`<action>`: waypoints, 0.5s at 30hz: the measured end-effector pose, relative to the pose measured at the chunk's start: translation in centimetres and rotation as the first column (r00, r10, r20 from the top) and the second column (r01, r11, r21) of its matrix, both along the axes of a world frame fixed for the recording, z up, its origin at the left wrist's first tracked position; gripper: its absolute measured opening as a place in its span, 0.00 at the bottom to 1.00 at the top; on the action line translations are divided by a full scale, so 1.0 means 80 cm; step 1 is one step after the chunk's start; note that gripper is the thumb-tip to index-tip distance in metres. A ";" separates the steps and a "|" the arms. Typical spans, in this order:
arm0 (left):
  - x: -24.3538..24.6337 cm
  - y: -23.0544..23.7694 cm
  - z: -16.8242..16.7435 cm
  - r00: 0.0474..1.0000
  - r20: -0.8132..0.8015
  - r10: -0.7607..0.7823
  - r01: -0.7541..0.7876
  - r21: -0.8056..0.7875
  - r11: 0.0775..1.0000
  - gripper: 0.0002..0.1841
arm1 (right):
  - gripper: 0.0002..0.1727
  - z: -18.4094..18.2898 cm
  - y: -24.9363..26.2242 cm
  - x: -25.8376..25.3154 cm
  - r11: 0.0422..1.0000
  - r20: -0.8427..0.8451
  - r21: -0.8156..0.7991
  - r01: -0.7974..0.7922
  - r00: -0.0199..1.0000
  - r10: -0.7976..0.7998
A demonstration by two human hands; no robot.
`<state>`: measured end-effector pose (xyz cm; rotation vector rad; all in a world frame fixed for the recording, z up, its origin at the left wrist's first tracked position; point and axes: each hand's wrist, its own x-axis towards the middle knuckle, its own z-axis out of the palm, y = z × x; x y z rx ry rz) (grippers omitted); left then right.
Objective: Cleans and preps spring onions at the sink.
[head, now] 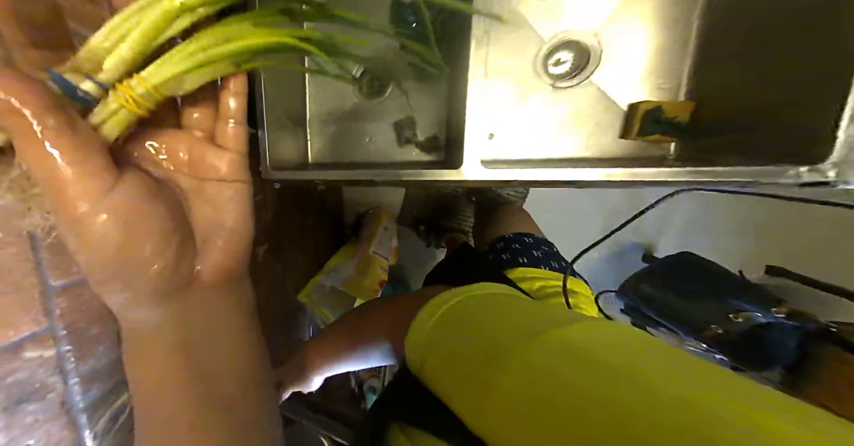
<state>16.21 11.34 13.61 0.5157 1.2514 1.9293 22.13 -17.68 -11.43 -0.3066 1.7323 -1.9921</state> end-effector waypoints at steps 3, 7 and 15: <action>0.004 0.007 0.011 0.997 -0.074 -0.028 0.029 0.008 1.000 0.28 | 0.23 0.044 0.111 0.001 0.987 -0.310 0.163 -0.014 0.949 0.065; 0.029 0.040 0.030 0.990 -0.058 -0.131 0.137 0.132 0.982 0.28 | 0.17 0.057 0.301 0.037 0.937 -0.412 0.221 0.270 0.897 -0.161; 0.131 0.170 0.002 0.910 0.071 -0.408 0.399 0.108 0.910 0.21 | 0.19 0.047 0.664 0.306 0.557 -0.010 0.482 0.677 0.639 -0.769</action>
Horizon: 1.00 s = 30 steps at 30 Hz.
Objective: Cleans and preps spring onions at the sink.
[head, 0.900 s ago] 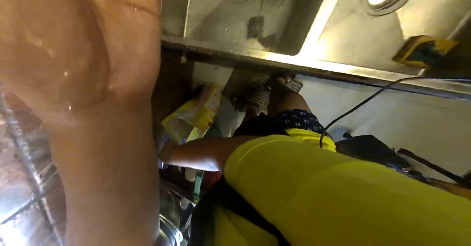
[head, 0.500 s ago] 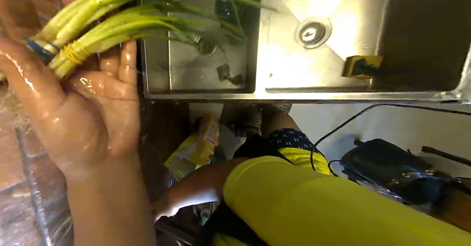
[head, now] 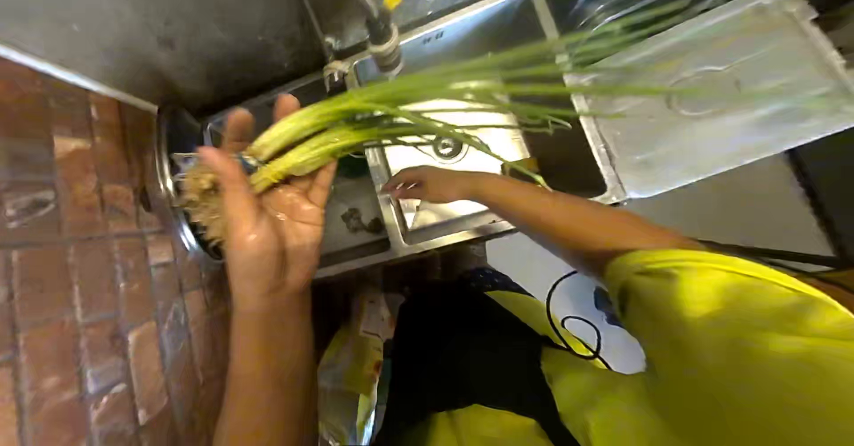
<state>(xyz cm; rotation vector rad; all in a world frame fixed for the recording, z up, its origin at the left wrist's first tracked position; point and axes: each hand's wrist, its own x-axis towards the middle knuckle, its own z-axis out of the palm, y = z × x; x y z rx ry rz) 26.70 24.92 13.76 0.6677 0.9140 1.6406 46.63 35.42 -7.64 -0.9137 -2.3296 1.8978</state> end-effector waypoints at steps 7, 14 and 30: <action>0.054 0.134 -0.160 0.988 -0.022 -0.150 0.127 -0.421 0.898 0.28 | 0.21 -0.029 0.083 0.228 0.837 0.549 0.258 0.482 0.640 -0.537; 0.082 0.266 -0.270 0.957 -0.234 -0.172 -0.025 -0.657 0.754 0.27 | 0.34 -0.023 0.086 0.184 0.972 0.576 -0.174 -0.157 0.784 0.230; 0.063 0.323 -0.272 0.843 -0.476 -0.250 -0.014 -0.484 0.875 0.18 | 0.20 -0.043 0.213 -0.020 0.917 0.024 0.008 0.398 0.917 -0.398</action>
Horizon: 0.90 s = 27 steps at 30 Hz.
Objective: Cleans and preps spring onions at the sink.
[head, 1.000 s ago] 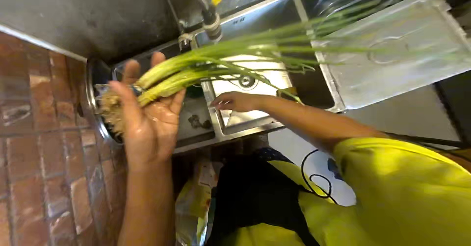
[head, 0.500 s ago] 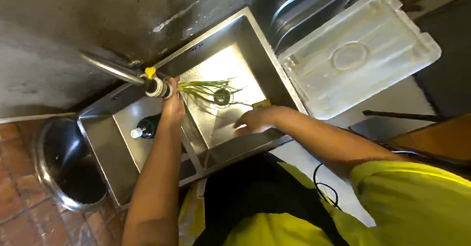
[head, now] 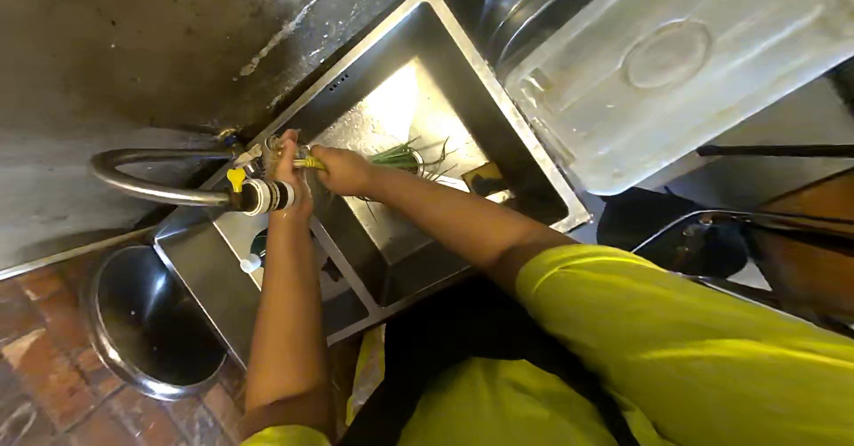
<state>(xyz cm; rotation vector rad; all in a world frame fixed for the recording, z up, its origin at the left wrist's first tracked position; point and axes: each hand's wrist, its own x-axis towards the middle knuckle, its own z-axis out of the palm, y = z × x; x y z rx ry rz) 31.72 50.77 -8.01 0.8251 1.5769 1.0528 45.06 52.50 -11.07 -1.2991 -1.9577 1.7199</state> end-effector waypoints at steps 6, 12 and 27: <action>-0.023 -0.044 -0.020 0.972 0.232 0.039 -0.072 0.133 0.988 0.24 | 0.26 -0.014 -0.028 -0.021 0.930 -0.289 -0.337 0.148 0.924 -0.252; 0.000 -0.110 0.003 0.994 0.052 -0.098 0.108 -0.268 0.957 0.32 | 0.40 0.001 -0.026 -0.046 0.697 -0.468 -0.714 0.063 0.698 -0.543; -0.017 -0.114 -0.008 0.993 0.031 -0.115 0.119 -0.244 0.962 0.27 | 0.28 -0.020 -0.058 -0.034 0.859 -0.275 -0.378 0.346 0.844 -0.461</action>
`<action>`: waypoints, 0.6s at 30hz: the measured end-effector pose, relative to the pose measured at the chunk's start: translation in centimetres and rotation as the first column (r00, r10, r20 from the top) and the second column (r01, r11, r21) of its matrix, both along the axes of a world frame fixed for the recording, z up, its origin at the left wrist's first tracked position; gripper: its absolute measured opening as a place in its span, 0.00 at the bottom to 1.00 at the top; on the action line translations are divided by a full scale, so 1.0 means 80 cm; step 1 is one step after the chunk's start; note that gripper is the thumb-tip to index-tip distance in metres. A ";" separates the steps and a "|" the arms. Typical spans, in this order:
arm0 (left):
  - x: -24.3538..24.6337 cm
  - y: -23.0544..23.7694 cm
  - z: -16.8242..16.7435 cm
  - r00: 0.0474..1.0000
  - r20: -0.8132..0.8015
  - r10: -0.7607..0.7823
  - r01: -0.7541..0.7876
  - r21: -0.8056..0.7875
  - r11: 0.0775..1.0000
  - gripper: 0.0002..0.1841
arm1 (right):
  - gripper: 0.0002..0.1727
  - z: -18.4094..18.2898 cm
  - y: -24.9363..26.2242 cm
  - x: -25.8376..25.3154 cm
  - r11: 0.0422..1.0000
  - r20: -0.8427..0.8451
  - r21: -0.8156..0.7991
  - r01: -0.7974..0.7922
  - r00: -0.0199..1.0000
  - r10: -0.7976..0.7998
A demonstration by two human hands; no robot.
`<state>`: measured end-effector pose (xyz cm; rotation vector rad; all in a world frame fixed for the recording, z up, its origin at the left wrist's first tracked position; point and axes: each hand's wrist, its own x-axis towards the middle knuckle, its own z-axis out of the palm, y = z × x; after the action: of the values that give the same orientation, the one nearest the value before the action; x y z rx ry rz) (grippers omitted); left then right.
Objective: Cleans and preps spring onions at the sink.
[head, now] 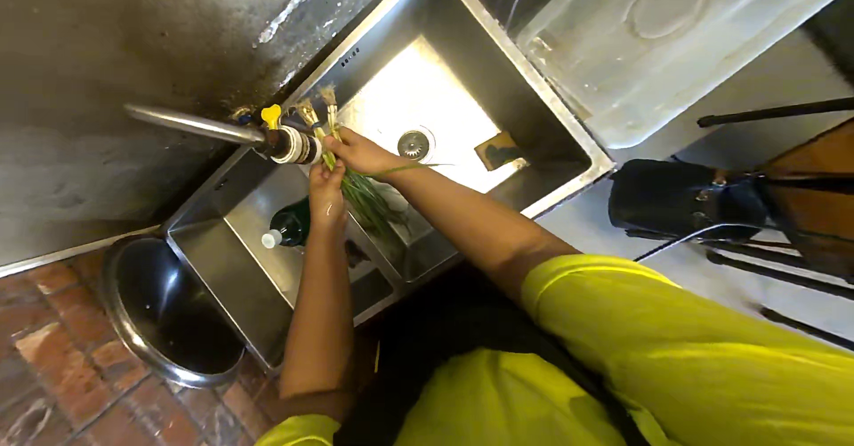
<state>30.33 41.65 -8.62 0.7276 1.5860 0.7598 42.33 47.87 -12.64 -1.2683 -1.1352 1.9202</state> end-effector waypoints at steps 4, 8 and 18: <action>0.003 0.004 -0.007 0.999 0.008 0.035 -0.035 -0.007 0.999 0.27 | 0.30 -0.012 -0.006 0.015 0.997 -0.151 -0.054 0.049 0.987 -0.057; -0.004 0.013 -0.008 1.000 -0.002 0.003 -0.003 0.072 0.997 0.21 | 0.28 -0.004 -0.010 0.034 1.000 -0.086 0.009 0.018 0.996 -0.017; 0.017 0.053 -0.007 0.999 -0.039 0.022 -0.013 0.223 0.975 0.21 | 0.25 0.015 -0.003 0.031 0.991 0.146 0.130 0.042 0.987 -0.061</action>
<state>31.71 45.91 -9.21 0.8974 1.5606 0.9514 44.82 47.64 -11.48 -1.3765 -1.2656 1.7108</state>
